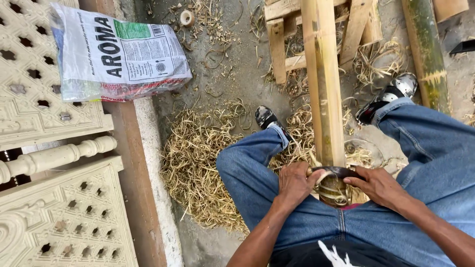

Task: Shave the outer layer of bamboo stalks using a curved sickle-like blade.

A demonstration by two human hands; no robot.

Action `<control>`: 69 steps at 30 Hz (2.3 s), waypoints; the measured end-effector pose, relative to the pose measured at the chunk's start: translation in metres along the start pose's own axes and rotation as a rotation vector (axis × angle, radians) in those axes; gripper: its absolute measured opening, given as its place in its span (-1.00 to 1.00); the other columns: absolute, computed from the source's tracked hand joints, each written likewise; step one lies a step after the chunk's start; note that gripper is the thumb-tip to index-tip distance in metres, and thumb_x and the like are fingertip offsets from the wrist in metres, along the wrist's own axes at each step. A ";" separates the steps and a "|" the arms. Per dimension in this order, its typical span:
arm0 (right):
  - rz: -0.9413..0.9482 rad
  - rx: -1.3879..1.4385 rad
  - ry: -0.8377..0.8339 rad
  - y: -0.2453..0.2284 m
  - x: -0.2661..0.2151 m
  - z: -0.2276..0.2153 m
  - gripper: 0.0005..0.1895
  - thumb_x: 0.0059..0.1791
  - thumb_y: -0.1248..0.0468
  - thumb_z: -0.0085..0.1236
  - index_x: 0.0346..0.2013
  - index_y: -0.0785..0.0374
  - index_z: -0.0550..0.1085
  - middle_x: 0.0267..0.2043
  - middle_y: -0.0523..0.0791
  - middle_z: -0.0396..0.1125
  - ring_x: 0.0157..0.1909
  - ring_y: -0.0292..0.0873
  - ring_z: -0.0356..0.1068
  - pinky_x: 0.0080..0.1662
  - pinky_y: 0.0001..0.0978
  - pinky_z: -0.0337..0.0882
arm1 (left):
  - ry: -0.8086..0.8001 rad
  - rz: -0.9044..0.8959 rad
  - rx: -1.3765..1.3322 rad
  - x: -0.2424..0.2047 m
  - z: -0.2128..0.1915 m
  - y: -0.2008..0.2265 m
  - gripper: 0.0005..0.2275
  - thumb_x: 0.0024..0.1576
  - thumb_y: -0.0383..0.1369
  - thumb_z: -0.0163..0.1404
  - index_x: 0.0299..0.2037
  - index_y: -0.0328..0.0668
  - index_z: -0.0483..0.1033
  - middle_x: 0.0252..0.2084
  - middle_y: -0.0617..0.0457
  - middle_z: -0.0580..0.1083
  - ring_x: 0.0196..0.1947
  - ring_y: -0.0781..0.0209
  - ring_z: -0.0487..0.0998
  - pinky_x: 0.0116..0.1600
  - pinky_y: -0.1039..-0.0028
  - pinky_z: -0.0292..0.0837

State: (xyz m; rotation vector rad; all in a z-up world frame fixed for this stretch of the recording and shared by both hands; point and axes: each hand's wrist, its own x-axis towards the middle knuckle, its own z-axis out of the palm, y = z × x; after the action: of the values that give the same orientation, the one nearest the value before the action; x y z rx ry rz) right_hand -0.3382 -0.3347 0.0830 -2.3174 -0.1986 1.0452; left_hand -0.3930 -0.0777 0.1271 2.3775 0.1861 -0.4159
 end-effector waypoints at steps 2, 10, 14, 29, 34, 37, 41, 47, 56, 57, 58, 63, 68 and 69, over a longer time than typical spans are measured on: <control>0.085 0.000 -0.148 0.004 0.027 -0.015 -0.53 -0.03 -0.19 0.01 -0.23 0.10 0.56 -0.70 -0.02 0.34 -0.68 -0.12 0.28 -0.53 -0.17 0.27 | 0.013 -0.008 -0.091 0.023 -0.016 0.004 -0.64 0.16 0.06 0.04 -0.42 -0.01 0.35 -0.48 0.16 0.33 -0.43 0.22 0.34 -0.17 0.24 0.23; -0.267 -0.124 0.402 -0.093 0.220 -0.166 -0.66 0.21 0.03 -0.07 -0.02 0.10 0.60 -0.35 -0.10 0.48 -0.68 -0.26 0.11 -0.65 -0.33 0.15 | 0.478 0.301 0.074 0.280 -0.032 -0.032 -0.59 0.29 0.10 -0.20 -0.22 -0.06 0.46 -0.37 0.09 0.44 -0.33 0.18 0.45 0.00 0.00 0.24; -0.414 -0.009 0.517 -0.093 0.320 -0.215 -0.65 0.32 0.05 0.15 -0.09 0.31 0.51 -0.30 -0.05 0.48 -0.44 -0.30 0.36 -0.39 -0.41 0.38 | 0.627 0.286 0.193 0.409 -0.059 -0.035 -0.64 0.26 0.09 -0.17 -0.18 0.01 0.44 -0.35 0.16 0.44 -0.31 0.27 0.46 -0.05 0.03 0.28; -0.219 0.044 0.516 -0.065 0.213 -0.133 -0.65 0.17 0.06 0.15 -0.09 0.35 0.49 -0.30 0.03 0.46 -0.52 -0.21 0.31 -0.54 -0.37 0.38 | 0.549 0.140 0.326 0.254 -0.034 0.003 -0.61 0.26 0.11 -0.23 -0.29 -0.01 0.38 -0.39 0.15 0.36 -0.39 0.24 0.34 -0.19 0.23 0.22; -0.289 0.104 0.532 -0.047 0.124 -0.075 -0.72 0.23 0.11 0.04 -0.14 0.29 0.48 -0.31 -0.02 0.45 -0.56 -0.23 0.29 -0.57 -0.39 0.30 | 0.455 0.214 0.246 0.150 -0.009 0.005 -0.65 0.32 0.01 -0.20 -0.21 -0.08 0.41 -0.30 0.09 0.39 -0.36 0.20 0.34 -0.19 0.24 0.16; -0.120 0.129 0.460 -0.030 0.062 -0.034 -0.65 0.16 0.09 0.13 -0.28 0.34 0.39 -0.49 0.02 0.41 -0.60 -0.12 0.31 -0.57 -0.25 0.26 | 0.391 0.197 0.255 0.082 -0.009 0.026 -0.69 0.31 -0.04 -0.10 -0.23 -0.12 0.39 -0.32 0.03 0.37 -0.32 0.10 0.36 -0.16 0.18 0.15; -0.298 0.045 0.476 0.016 0.015 0.006 -0.63 0.10 0.05 0.16 -0.28 0.34 0.40 -0.47 0.09 0.34 -0.46 0.08 0.32 -0.41 -0.05 0.28 | 0.321 0.216 0.222 0.015 -0.005 0.030 -0.72 0.32 -0.11 -0.03 -0.28 -0.15 0.37 -0.32 -0.04 0.36 -0.29 0.02 0.36 -0.12 0.14 0.18; -0.065 -0.035 -0.172 0.006 0.046 -0.040 -0.54 -0.05 -0.16 0.13 -0.25 0.19 0.53 -0.67 0.03 0.34 -0.59 0.01 0.38 -0.44 -0.06 0.34 | -0.146 -0.187 -0.079 0.039 -0.025 0.017 -0.63 0.17 0.00 0.05 -0.35 -0.19 0.46 -0.37 -0.02 0.46 -0.38 0.07 0.45 -0.13 0.21 0.24; -0.194 -0.127 0.421 -0.109 0.268 -0.196 -0.64 0.24 0.02 -0.03 -0.03 0.23 0.56 -0.38 -0.04 0.43 -0.63 -0.20 0.13 -0.64 -0.31 0.17 | 0.481 0.238 0.007 0.345 -0.040 -0.040 -0.66 0.33 0.02 -0.21 -0.25 -0.03 0.39 -0.35 0.12 0.40 -0.31 0.23 0.41 -0.02 0.14 0.28; -0.269 -0.140 0.496 -0.104 0.299 -0.209 -0.68 0.25 0.07 0.03 0.00 0.28 0.54 -0.32 -0.05 0.44 -0.61 -0.24 0.19 -0.62 -0.36 0.23 | 0.504 0.218 0.061 0.378 -0.045 -0.044 -0.66 0.31 0.03 -0.24 -0.23 0.00 0.39 -0.35 0.13 0.41 -0.33 0.23 0.42 -0.07 0.15 0.29; -0.347 -0.153 0.573 -0.101 0.330 -0.223 -0.70 0.26 0.11 0.09 0.04 0.32 0.51 -0.26 -0.05 0.45 -0.59 -0.28 0.25 -0.60 -0.41 0.30 | 0.530 0.200 0.116 0.412 -0.053 -0.046 -0.66 0.29 0.05 -0.27 -0.20 0.02 0.39 -0.34 0.15 0.42 -0.35 0.24 0.42 -0.12 0.17 0.30; -0.662 -0.446 0.952 -0.138 0.330 -0.242 -0.70 0.19 0.09 0.16 0.04 0.26 0.50 -0.21 -0.05 0.46 -0.35 -0.17 0.41 -0.37 -0.39 0.45 | 0.712 0.264 0.161 0.465 -0.064 -0.049 -0.58 0.27 0.16 -0.32 -0.20 0.04 0.38 -0.33 0.20 0.42 -0.31 0.30 0.43 -0.16 0.19 0.26; -0.597 -0.324 0.876 -0.109 0.317 -0.213 -0.69 0.21 0.12 0.17 0.03 0.35 0.49 -0.21 0.01 0.49 -0.34 -0.14 0.42 -0.35 -0.39 0.45 | 0.617 0.198 0.177 0.420 -0.050 -0.047 -0.55 0.27 0.16 -0.36 -0.13 0.02 0.40 -0.35 0.18 0.39 -0.39 0.28 0.37 -0.21 0.26 0.26; -0.496 -0.197 0.773 -0.111 0.305 -0.205 -0.68 0.22 0.12 0.16 0.03 0.36 0.48 -0.20 0.02 0.49 -0.39 -0.19 0.40 -0.41 -0.40 0.42 | 0.597 0.184 0.188 0.405 -0.049 -0.044 -0.56 0.27 0.17 -0.36 -0.17 0.04 0.39 -0.36 0.20 0.38 -0.38 0.29 0.37 -0.17 0.27 0.26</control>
State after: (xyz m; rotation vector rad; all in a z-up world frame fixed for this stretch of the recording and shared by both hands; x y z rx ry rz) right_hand 0.0293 -0.2270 0.0583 -2.4727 -0.5391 -0.1347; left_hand -0.0117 -0.0047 -0.0067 2.6154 0.2017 0.3894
